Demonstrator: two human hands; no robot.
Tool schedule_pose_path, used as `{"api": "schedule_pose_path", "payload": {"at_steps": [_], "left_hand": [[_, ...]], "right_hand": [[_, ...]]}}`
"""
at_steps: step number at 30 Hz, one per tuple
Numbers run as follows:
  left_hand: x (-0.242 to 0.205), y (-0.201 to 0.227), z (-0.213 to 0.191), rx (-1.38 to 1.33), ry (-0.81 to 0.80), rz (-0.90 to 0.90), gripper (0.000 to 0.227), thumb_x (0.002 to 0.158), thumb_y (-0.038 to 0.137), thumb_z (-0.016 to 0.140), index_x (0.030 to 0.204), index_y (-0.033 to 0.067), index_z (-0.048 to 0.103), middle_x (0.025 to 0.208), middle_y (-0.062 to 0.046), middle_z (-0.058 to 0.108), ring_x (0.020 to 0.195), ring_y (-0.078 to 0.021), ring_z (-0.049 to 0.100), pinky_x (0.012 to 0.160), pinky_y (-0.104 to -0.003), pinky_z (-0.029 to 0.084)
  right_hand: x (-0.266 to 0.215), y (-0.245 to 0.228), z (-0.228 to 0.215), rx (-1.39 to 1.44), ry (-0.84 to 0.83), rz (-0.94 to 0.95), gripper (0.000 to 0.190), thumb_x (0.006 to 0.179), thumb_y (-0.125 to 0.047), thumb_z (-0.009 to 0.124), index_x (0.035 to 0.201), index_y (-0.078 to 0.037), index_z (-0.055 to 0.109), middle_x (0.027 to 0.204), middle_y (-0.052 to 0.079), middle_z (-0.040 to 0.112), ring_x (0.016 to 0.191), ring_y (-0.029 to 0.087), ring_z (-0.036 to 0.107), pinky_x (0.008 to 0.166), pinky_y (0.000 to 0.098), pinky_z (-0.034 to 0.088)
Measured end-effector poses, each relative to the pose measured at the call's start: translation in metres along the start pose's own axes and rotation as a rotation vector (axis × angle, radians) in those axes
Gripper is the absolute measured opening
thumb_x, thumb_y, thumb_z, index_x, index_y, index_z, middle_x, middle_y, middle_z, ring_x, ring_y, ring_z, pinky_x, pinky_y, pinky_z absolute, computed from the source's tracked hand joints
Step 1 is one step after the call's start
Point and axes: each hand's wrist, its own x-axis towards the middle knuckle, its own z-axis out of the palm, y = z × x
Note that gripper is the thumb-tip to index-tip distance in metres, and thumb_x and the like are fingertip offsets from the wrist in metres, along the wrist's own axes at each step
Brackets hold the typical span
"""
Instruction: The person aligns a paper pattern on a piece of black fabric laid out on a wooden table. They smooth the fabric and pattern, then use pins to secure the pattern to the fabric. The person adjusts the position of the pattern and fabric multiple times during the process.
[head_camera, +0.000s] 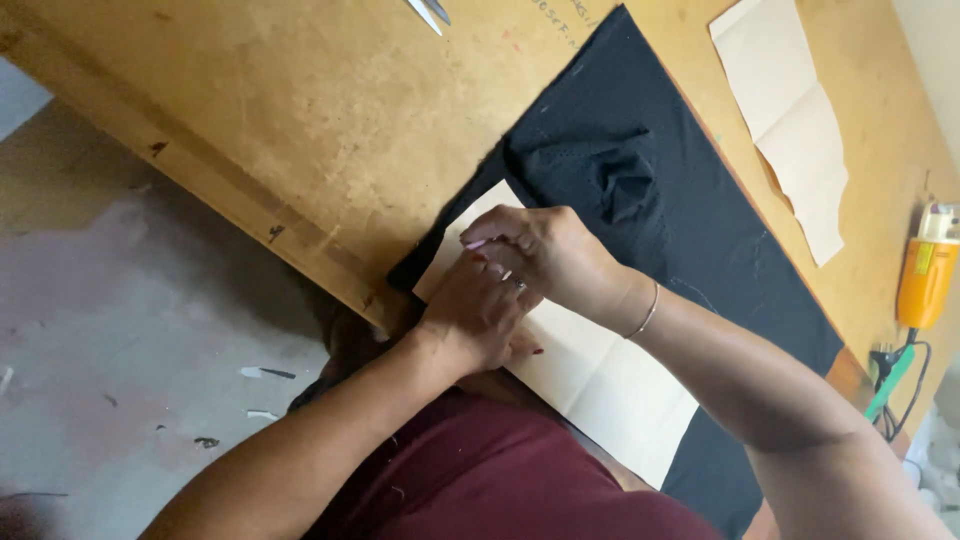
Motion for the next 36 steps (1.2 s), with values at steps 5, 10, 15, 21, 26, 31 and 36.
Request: {"api": "schedule_pose_path", "payload": {"at_steps": [5, 10, 15, 21, 26, 31, 36], "left_hand": [[-0.003, 0.0, 0.013, -0.041, 0.231, -0.055, 0.04, 0.085, 0.046, 0.062, 0.104, 0.0111, 0.073, 0.098, -0.012, 0.069, 0.098, -0.0376, 0.066, 0.093, -0.053, 0.046], [-0.002, -0.003, 0.018, -0.089, 0.175, -0.102, 0.05, 0.086, 0.061, 0.055, 0.094, 0.0156, 0.074, 0.085, -0.005, 0.069, 0.088, -0.032, 0.066, 0.088, -0.048, 0.047], [-0.005, 0.0, 0.017, -0.117, 0.155, -0.158, 0.049, 0.085, 0.063, 0.057, 0.101, 0.0186, 0.07, 0.088, -0.002, 0.069, 0.084, -0.0289, 0.068, 0.075, -0.051, 0.052], [-0.012, -0.002, 0.005, 0.097, 0.578, -0.168, 0.043, 0.092, 0.055, 0.056, 0.119, 0.0216, 0.062, 0.101, 0.003, 0.064, 0.106, -0.0226, 0.057, 0.085, -0.046, 0.05], [-0.011, -0.001, -0.008, 0.29, 0.949, -0.131, 0.044, 0.099, 0.048, 0.055, 0.136, 0.0243, 0.055, 0.112, 0.008, 0.059, 0.126, -0.017, 0.048, 0.094, -0.041, 0.049], [-0.006, -0.001, 0.009, -0.027, 0.187, -0.057, 0.058, 0.08, 0.069, 0.057, 0.114, 0.0234, 0.068, 0.094, -0.005, 0.07, 0.094, -0.0303, 0.066, 0.09, -0.052, 0.046], [-0.004, -0.003, 0.033, -0.005, 0.352, -0.006, 0.06, 0.078, 0.062, 0.062, 0.118, 0.0169, 0.069, 0.091, -0.006, 0.068, 0.091, -0.0282, 0.064, 0.103, -0.054, 0.041]], "right_hand": [[0.016, -0.01, 0.007, -0.436, 0.037, -0.586, 0.012, 0.103, -0.016, 0.064, 0.106, -0.012, 0.074, 0.096, 0.004, 0.064, 0.085, 0.02, 0.073, 0.069, 0.0283, 0.061], [0.03, -0.004, 0.017, -0.564, 0.041, -0.834, 0.022, 0.108, -0.017, 0.052, 0.106, -0.007, 0.072, 0.097, 0.007, 0.058, 0.086, 0.023, 0.068, 0.068, 0.0298, 0.06], [0.033, -0.003, 0.032, -0.569, 0.032, -0.976, 0.04, 0.11, -0.038, 0.045, 0.095, -0.009, 0.069, 0.092, 0.007, 0.057, 0.077, 0.023, 0.066, 0.06, 0.0288, 0.056], [0.034, -0.008, 0.055, -0.506, -0.019, -0.969, 0.03, 0.109, -0.028, 0.047, 0.091, -0.011, 0.065, 0.085, 0.004, 0.05, 0.072, 0.022, 0.062, 0.054, 0.0324, 0.051], [0.038, -0.019, 0.084, -1.087, -0.092, 0.237, 0.06, 0.087, -0.035, 0.07, 0.13, -0.005, 0.04, 0.128, 0.011, 0.043, 0.116, 0.027, 0.047, 0.095, 0.0381, 0.035], [0.038, -0.026, 0.009, -0.251, -0.002, -0.641, 0.004, 0.103, -0.012, 0.068, 0.104, -0.009, 0.07, 0.095, 0.006, 0.067, 0.087, 0.026, 0.074, 0.071, 0.0357, 0.059], [0.038, -0.012, 0.007, -0.424, -0.002, -0.84, 0.016, 0.104, -0.009, 0.056, 0.1, -0.01, 0.072, 0.094, 0.005, 0.063, 0.09, 0.024, 0.07, 0.075, 0.0315, 0.059]]}}
